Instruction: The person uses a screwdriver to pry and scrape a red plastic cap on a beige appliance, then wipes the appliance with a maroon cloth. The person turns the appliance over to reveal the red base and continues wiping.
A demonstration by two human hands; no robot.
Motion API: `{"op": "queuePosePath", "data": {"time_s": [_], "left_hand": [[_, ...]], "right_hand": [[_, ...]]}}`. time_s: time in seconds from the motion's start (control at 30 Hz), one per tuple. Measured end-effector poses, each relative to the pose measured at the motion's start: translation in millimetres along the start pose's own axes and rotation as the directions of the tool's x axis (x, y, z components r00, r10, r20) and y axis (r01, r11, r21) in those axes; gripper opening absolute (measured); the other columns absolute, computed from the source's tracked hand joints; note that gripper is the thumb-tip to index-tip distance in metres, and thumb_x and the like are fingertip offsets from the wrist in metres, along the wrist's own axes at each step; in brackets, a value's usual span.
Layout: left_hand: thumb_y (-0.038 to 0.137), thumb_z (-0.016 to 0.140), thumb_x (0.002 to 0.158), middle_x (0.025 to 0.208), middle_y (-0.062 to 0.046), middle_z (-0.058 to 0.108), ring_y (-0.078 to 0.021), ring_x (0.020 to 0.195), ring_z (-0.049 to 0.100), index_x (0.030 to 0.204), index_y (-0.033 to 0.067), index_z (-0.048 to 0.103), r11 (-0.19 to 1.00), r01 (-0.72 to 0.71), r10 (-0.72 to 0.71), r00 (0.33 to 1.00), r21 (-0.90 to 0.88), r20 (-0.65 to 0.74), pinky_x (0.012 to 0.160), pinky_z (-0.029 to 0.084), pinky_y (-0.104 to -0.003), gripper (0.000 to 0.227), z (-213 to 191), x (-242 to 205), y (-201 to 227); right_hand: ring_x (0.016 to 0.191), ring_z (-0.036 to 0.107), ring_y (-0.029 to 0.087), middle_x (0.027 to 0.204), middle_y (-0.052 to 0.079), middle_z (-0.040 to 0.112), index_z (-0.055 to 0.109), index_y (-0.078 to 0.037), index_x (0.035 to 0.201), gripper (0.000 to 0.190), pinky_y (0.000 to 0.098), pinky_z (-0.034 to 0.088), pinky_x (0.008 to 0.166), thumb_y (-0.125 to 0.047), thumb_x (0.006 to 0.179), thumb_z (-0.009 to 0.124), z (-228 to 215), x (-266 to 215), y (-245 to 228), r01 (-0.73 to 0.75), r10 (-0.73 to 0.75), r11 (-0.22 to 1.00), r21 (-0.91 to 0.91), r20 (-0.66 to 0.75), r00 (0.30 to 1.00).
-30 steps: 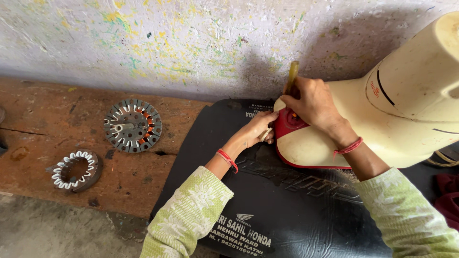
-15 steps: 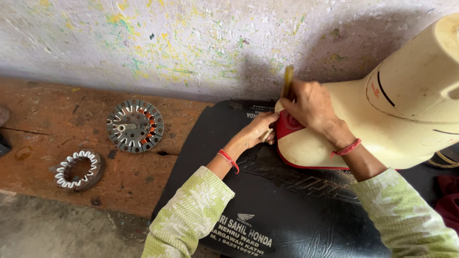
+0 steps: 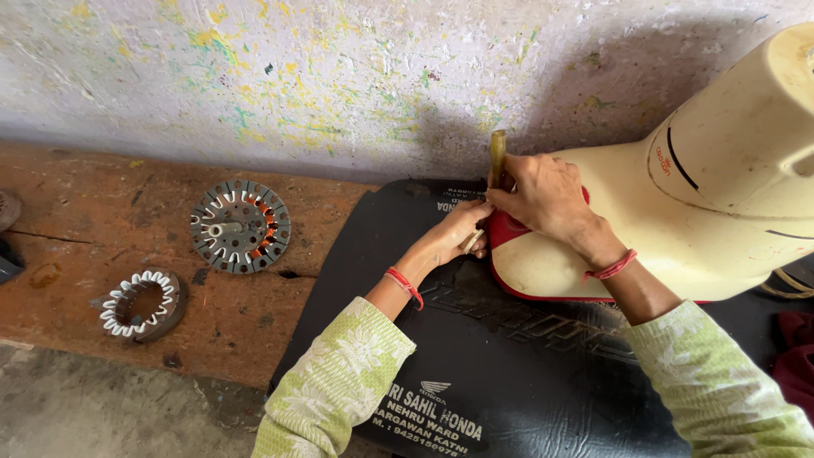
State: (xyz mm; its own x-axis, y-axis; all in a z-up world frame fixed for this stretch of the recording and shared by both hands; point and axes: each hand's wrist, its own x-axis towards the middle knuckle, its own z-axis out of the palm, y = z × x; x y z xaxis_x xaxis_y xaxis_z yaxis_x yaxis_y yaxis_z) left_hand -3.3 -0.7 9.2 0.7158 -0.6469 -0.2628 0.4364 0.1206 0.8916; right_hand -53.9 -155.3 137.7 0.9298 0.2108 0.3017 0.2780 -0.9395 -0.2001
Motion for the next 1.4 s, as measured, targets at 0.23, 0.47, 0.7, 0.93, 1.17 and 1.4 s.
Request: {"op": "queuePosePath", "data": {"time_s": [0.23,0.47,0.7,0.93,1.17,1.4], "left_hand": [[0.03,0.045,0.107,0.065,-0.003,0.052,-0.0132,0.046,0.049,0.121,0.0007,0.054,1.0,-0.014,0.014,1.0,-0.005,0.014,0.046,0.048,-0.034,0.034,-3.6,1.7,-3.1],[0.031,0.046,0.107,0.064,-0.002,0.05,-0.0135,0.046,0.048,0.121,0.0011,0.053,1.0,0.009,-0.009,1.0,0.016,-0.017,0.047,0.048,-0.035,0.034,0.1,0.1,1.1],[0.033,0.044,0.108,0.064,-0.003,0.051,-0.0133,0.048,0.049,0.117,0.0007,0.054,0.999,0.002,-0.002,1.0,0.044,-0.006,0.047,0.047,-0.033,0.035,2.3,-3.5,4.2],[0.031,0.045,0.108,0.062,-0.004,0.052,-0.0147,0.046,0.049,0.114,0.0012,0.054,1.0,-0.015,0.015,1.0,0.022,0.006,0.046,0.047,-0.035,0.032,-1.4,2.2,0.0],[0.03,0.044,0.108,0.063,-0.003,0.052,-0.014,0.045,0.048,0.116,0.0026,0.054,1.0,0.014,-0.013,1.0,0.026,-0.028,0.046,0.048,-0.035,0.031,-2.8,0.1,1.9],[0.032,0.044,0.109,0.064,-0.003,0.052,-0.0147,0.047,0.049,0.113,0.0014,0.052,1.0,0.008,-0.008,1.0,0.022,-0.014,0.046,0.046,-0.035,0.031,-0.1,-0.9,3.0]], "right_hand": [[0.065,0.073,0.027,0.083,0.007,0.078,0.074,-0.012,0.099,0.018,0.0414,0.057,0.063,-0.025,0.087,0.072,-1.6,-1.2,1.0,0.016,-0.01,0.995,0.096,-0.063,0.998],[0.063,0.073,0.024,0.084,0.007,0.077,0.074,-0.011,0.101,0.019,0.0397,0.057,0.058,-0.025,0.089,0.072,1.8,-0.2,3.2,-0.009,0.012,0.999,0.041,-0.053,0.999],[0.062,0.072,0.025,0.077,0.01,0.076,0.074,-0.01,0.095,0.022,0.0415,0.056,0.061,-0.029,0.085,0.076,1.0,0.1,4.0,-0.046,0.046,0.998,0.043,-0.006,0.999],[0.069,0.073,0.031,0.079,0.012,0.076,0.074,-0.009,0.095,0.024,0.045,0.056,0.066,-0.029,0.082,0.076,-0.1,0.0,2.5,-0.04,0.044,0.998,0.041,-0.116,0.992],[0.069,0.073,0.031,0.08,0.012,0.076,0.073,-0.009,0.096,0.023,0.0454,0.056,0.066,-0.028,0.084,0.076,-1.3,0.1,2.7,-0.063,0.068,0.996,0.059,-0.095,0.993],[0.07,0.074,0.029,0.081,0.01,0.077,0.074,-0.011,0.094,0.02,0.0443,0.057,0.071,-0.027,0.083,0.076,-4.0,0.4,4.4,0.011,-0.008,0.993,0.114,-0.027,1.0]]}}
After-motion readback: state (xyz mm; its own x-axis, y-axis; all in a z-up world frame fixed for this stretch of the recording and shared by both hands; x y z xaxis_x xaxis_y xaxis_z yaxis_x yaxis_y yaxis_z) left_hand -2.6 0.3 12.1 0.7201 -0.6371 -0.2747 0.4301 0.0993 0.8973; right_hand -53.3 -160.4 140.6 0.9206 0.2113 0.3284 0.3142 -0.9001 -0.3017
